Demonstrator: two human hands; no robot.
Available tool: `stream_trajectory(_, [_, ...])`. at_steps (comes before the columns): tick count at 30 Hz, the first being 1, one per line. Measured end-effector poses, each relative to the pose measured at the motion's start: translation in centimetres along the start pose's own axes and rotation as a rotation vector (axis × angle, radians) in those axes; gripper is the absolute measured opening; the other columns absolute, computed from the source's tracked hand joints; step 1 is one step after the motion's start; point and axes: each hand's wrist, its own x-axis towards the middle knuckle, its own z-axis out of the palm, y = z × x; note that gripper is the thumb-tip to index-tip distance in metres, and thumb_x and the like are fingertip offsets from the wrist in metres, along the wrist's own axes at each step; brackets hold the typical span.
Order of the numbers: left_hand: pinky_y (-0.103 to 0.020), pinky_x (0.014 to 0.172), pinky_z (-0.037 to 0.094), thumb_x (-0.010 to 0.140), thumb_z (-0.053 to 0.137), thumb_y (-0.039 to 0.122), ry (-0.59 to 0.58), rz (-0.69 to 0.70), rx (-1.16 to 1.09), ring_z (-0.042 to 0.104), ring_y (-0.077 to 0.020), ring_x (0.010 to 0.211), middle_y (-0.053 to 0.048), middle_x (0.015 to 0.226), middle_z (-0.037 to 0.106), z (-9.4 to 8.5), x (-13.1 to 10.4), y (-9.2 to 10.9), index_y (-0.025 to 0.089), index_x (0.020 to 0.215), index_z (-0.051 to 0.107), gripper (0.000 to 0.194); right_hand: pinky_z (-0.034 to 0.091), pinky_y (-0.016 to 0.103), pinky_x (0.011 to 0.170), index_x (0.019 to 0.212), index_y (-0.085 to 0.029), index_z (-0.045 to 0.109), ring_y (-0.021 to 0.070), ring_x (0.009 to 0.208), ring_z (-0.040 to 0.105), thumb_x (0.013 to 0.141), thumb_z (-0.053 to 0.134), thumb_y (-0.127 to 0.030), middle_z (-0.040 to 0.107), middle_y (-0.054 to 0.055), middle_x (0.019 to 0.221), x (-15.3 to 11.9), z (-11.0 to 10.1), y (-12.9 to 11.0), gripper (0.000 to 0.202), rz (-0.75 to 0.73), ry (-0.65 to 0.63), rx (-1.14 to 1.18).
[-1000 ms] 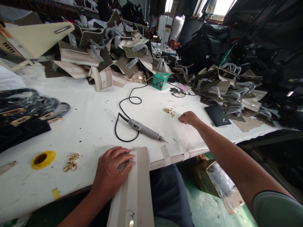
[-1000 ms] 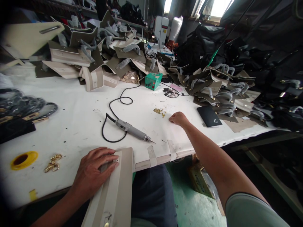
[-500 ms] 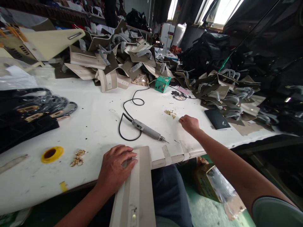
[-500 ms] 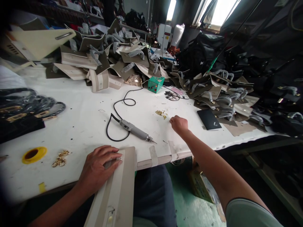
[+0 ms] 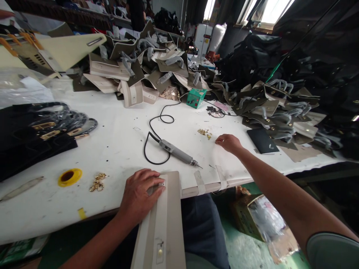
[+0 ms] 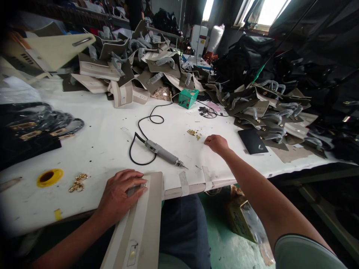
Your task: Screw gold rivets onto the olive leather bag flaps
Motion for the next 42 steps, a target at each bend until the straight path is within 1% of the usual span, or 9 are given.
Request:
stream_trajectory(7, [-0.051, 0.102, 0.043, 0.088, 0.068, 0.033, -0.008, 0.003, -0.005, 0.059, -0.0307, 0.122, -0.001, 0.119, 0.075, -0.1, 0.0, 0.1, 0.034, 0.099, 0.08, 0.016, 0.041, 0.031, 0.074, 0.098, -0.025, 0.08, 0.0245, 0.095, 0.067, 0.096, 0.054, -0.035, 0.077, 0.008, 0.109, -0.1, 0.3, -1.1, 0.027, -0.032, 0.037, -0.143])
stream_trajectory(11, [-0.051, 0.103, 0.042, 0.086, 0.071, 0.03, 0.001, -0.01, -0.028, 0.059, -0.0294, 0.121, -0.001, 0.118, 0.075, -0.2, -0.2, 0.5, 0.033, 0.098, 0.079, 0.015, 0.039, 0.033, 0.07, 0.101, -0.024, 0.079, 0.0266, 0.096, 0.067, 0.097, 0.051, -0.038, 0.077, 0.01, 0.11, -0.5, 0.6, -1.3, 0.032, 0.021, 0.065, -0.158])
stream_trajectory(17, [-0.051, 0.105, 0.041, 0.083, 0.076, 0.029, 0.016, -0.042, -0.069, 0.058, -0.0288, 0.122, -0.001, 0.118, 0.075, 0.0, -0.4, 0.8, 0.032, 0.098, 0.078, 0.016, 0.04, 0.032, 0.067, 0.1, -0.023, 0.078, 0.0267, 0.09, 0.067, 0.089, 0.059, -0.04, 0.078, 0.009, 0.099, -1.1, 0.2, -1.3, 0.028, 0.111, 0.142, 0.017])
stream_trajectory(21, [-0.05, 0.104, 0.041, 0.082, 0.078, 0.028, 0.036, -0.029, -0.091, 0.058, -0.0278, 0.12, -0.001, 0.116, 0.075, 0.2, -0.6, 0.8, 0.031, 0.097, 0.078, 0.016, 0.046, 0.031, 0.067, 0.093, -0.02, 0.075, 0.0223, 0.077, 0.066, 0.088, 0.062, -0.042, 0.074, 0.007, 0.082, -5.5, -0.7, -6.0, 0.026, 0.022, 0.179, 0.471])
stream_trajectory(23, [-0.048, 0.104, 0.04, 0.082, 0.079, 0.027, 0.053, -0.007, -0.097, 0.058, -0.0262, 0.119, 0.0, 0.115, 0.075, 0.3, -0.7, 0.7, 0.03, 0.097, 0.077, 0.016, 0.047, 0.03, 0.066, 0.089, -0.021, 0.072, 0.0204, 0.073, 0.063, 0.088, 0.064, -0.046, 0.071, 0.005, 0.078, -9.0, -0.7, -10.1, 0.026, -0.112, 0.04, 0.671])
stream_trajectory(26, [-0.047, 0.103, 0.04, 0.082, 0.08, 0.028, 0.066, 0.008, -0.087, 0.058, -0.0252, 0.118, 0.001, 0.114, 0.075, 0.3, -0.8, 0.7, 0.029, 0.097, 0.076, 0.016, 0.05, 0.03, 0.069, 0.087, -0.025, 0.07, 0.019, 0.075, 0.062, 0.092, 0.063, -0.048, 0.069, 0.001, 0.081, -13.7, 0.3, -16.1, 0.025, -0.357, -0.269, 0.803])
stream_trajectory(29, [-0.047, 0.102, 0.041, 0.082, 0.08, 0.029, 0.057, 0.018, -0.069, 0.057, -0.0259, 0.118, -0.001, 0.115, 0.075, 0.4, -0.9, 0.6, 0.027, 0.099, 0.075, 0.017, 0.051, 0.031, 0.077, 0.086, -0.026, 0.068, 0.0191, 0.083, 0.064, 0.095, 0.06, -0.044, 0.069, 0.0, 0.087, -16.0, 1.9, -19.8, 0.022, -0.478, -0.33, 0.804])
stream_trajectory(34, [-0.048, 0.101, 0.041, 0.086, 0.077, 0.033, 0.055, 0.023, -0.072, 0.056, -0.0278, 0.121, -0.004, 0.117, 0.075, 0.5, -1.0, 0.5, 0.025, 0.102, 0.074, 0.018, 0.05, 0.033, 0.081, 0.087, -0.027, 0.068, 0.0201, 0.087, 0.064, 0.096, 0.058, -0.037, 0.068, 0.001, 0.091, -16.0, 3.5, -20.9, 0.017, -0.507, -0.284, 0.719])
stream_trajectory(42, [-0.049, 0.101, 0.04, 0.089, 0.075, 0.039, 0.034, 0.034, -0.057, 0.055, -0.0277, 0.122, -0.003, 0.118, 0.074, 0.6, -1.0, 0.3, 0.025, 0.104, 0.073, 0.021, 0.046, 0.033, 0.077, 0.084, -0.025, 0.068, 0.0205, 0.084, 0.063, 0.092, 0.058, -0.031, 0.069, 0.003, 0.088, -15.8, 2.5, -21.5, 0.015, -0.494, -0.303, 0.603])
